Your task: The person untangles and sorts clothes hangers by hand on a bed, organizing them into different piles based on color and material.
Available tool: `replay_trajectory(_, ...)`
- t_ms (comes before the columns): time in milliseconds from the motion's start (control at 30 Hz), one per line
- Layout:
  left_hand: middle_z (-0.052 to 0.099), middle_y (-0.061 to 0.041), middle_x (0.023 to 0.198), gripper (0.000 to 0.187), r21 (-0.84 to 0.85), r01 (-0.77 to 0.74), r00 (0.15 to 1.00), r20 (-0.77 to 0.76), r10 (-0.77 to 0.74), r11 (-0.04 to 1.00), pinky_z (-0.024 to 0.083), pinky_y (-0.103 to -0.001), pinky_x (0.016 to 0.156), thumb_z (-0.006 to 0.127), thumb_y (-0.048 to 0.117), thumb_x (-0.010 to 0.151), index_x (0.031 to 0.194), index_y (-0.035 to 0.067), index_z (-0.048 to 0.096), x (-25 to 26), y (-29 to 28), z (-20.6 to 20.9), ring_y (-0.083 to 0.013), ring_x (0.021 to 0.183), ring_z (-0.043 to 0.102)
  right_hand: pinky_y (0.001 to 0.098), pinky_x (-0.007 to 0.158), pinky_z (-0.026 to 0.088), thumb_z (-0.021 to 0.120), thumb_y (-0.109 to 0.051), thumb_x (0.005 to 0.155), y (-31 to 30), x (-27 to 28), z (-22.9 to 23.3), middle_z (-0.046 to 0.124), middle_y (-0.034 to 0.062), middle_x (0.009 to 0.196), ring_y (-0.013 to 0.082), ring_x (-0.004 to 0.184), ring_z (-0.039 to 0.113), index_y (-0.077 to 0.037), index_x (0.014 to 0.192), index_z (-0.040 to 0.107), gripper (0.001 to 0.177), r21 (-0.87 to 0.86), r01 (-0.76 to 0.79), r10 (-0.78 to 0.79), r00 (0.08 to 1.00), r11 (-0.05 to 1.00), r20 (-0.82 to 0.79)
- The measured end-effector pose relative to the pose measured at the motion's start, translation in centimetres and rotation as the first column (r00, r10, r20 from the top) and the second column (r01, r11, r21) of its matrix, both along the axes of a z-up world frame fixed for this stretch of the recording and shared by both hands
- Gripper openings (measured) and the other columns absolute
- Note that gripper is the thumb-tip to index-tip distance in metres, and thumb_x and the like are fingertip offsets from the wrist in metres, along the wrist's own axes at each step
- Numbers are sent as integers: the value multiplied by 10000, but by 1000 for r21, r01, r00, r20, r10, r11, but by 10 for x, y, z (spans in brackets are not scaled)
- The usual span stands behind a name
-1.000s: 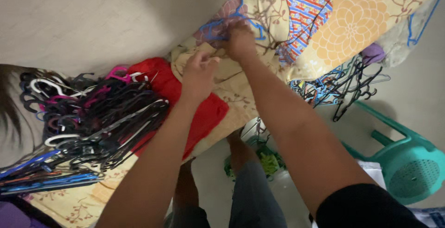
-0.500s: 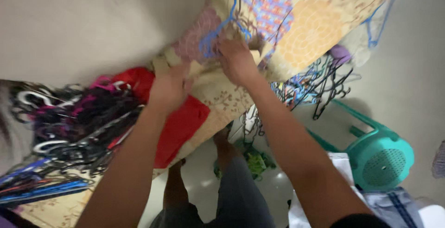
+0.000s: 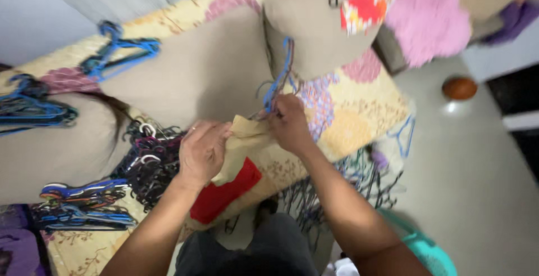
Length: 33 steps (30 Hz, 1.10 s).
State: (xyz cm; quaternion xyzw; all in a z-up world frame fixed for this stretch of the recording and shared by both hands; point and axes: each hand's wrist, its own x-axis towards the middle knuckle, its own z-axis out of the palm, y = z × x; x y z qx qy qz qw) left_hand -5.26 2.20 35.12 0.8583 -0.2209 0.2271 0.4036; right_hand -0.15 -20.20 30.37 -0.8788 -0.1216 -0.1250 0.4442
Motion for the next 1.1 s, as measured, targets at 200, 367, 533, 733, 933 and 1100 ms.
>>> replay_trajectory(200,668,-144,952,80,-214,-122,984,102,146,969,541,-408,748,679,10,952,1029,28,690,-11,19,51,-339,856,661,392,777,516,730,-77,899,11,18,62,665,127,913,285,875,647,-22,955,671,99,71,-109,99,986,991,135)
replay_trajectory(367,671,-129,970,87,-177,-143,955,235,183,974,537,-423,746,707,29,952,1033,56,690,-22,84,79,-347,872,664,374,753,533,792,-144,889,23,8,104,694,120,855,279,807,675,-20,906,706,152,-82,-118,133,971,990,197)
replay_trajectory(533,652,-109,978,105,-212,-89,962,236,139,973,540,-415,787,699,10,923,1013,42,657,-50,152,72,-332,905,655,396,773,520,786,-130,896,75,-24,112,701,125,865,303,836,672,-31,901,734,112,-263,-137,225,912,955,344)
replay_trajectory(733,646,-107,958,102,-221,-100,955,252,155,970,549,-420,764,679,-20,896,956,61,666,-84,238,70,-334,890,676,298,590,511,785,-137,912,153,-37,107,653,61,802,146,667,634,7,895,699,169,98,-138,128,987,986,97)
replay_trajectory(933,628,-98,930,113,-117,-111,941,309,142,987,554,-425,682,673,-17,921,988,74,666,-88,287,56,-306,798,689,256,566,480,758,-146,942,203,-50,97,629,3,756,86,632,577,-18,888,642,182,310,-73,71,997,948,18)
replay_trajectory(1100,625,-106,947,91,-87,-146,970,185,160,985,538,-471,702,636,-7,922,953,78,641,-71,319,44,-343,815,666,257,630,462,789,-117,959,222,-80,103,652,15,799,96,701,560,-6,899,680,166,165,-39,21,994,986,110)
